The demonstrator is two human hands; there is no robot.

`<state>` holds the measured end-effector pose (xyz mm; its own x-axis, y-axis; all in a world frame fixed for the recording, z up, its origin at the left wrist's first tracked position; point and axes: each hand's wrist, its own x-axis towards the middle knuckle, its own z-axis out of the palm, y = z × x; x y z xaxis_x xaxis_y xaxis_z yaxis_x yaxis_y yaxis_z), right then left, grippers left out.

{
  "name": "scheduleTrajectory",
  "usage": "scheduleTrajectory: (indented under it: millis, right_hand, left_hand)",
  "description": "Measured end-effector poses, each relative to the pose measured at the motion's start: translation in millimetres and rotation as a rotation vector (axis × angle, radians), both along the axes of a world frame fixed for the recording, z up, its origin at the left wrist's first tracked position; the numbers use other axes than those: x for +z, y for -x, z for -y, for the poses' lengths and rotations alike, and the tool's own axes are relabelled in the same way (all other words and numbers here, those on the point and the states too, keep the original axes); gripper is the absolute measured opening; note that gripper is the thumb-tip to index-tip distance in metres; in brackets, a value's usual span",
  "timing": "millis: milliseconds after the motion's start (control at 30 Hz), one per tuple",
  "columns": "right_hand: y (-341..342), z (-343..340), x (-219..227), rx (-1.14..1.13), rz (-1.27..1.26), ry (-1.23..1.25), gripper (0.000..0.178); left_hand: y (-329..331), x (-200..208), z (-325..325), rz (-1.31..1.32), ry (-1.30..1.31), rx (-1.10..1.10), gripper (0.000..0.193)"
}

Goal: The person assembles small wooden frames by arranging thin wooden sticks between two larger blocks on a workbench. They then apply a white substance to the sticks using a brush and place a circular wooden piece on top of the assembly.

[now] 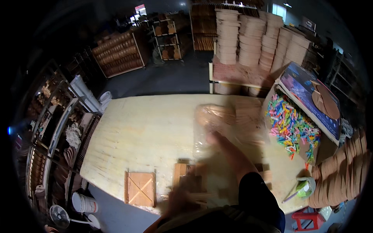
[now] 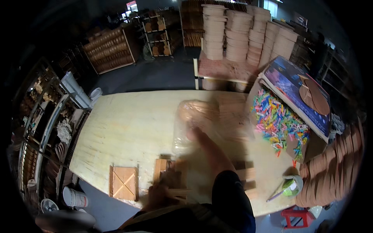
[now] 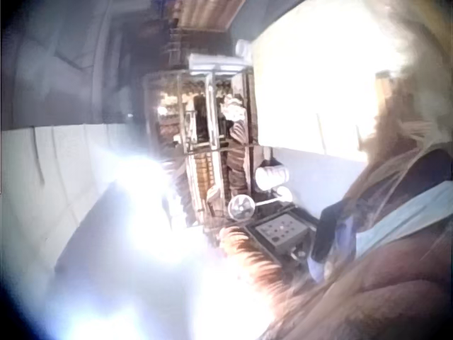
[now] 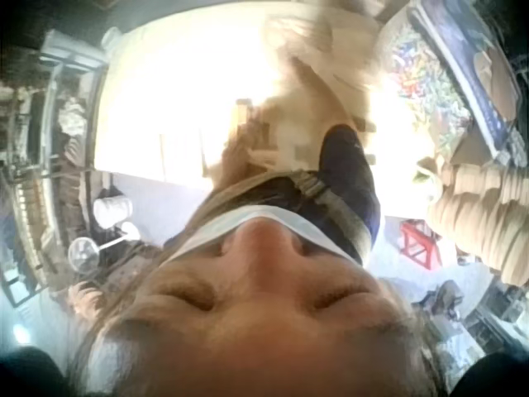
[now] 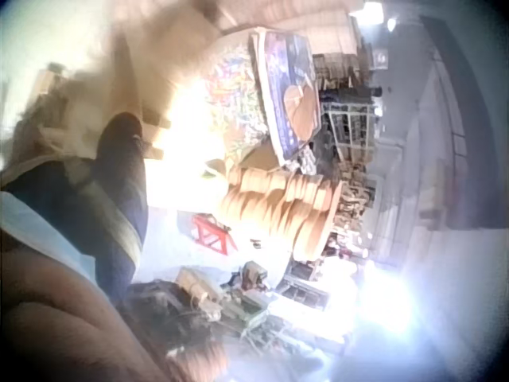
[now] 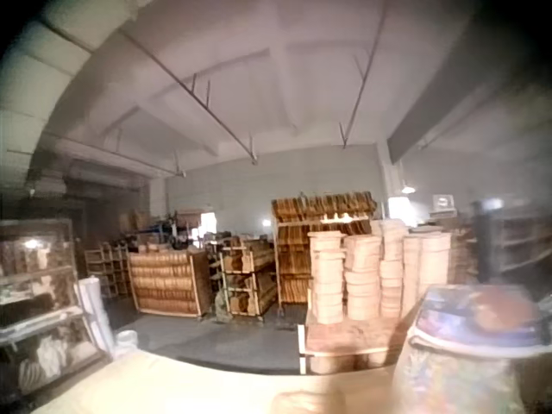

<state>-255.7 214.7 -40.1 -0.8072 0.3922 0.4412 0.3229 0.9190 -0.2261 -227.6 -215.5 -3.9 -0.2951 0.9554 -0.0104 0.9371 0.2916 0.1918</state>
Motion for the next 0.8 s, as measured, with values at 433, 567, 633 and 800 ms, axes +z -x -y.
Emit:
scheduleTrajectory:
  millis: [433, 567, 633, 800]
  right_hand:
    - [17.8, -54.2, -14.1, -0.100, 0.161, -0.078, 0.028]
    - [-34.0, -35.9, -40.8, -0.092, 0.128, -0.093, 0.032]
    - [-48.8, -27.8, -52.9, -0.145, -0.051, -0.133, 0.034]
    - [-37.3, -20.1, -32.7, -0.258, -0.092, -0.147, 0.038]
  left_hand:
    - [0.8, 8.3, 4.5, -0.075, 0.047, -0.026, 0.035]
    - [1.3, -3.1, 3.4, -0.046, 0.084, 0.002, 0.030]
    - [0.1, -6.4, 1.8, 0.040, 0.125, 0.050, 0.028]
    - [1.1, 13.4, 5.7, -0.058, -0.073, -0.057, 0.024]
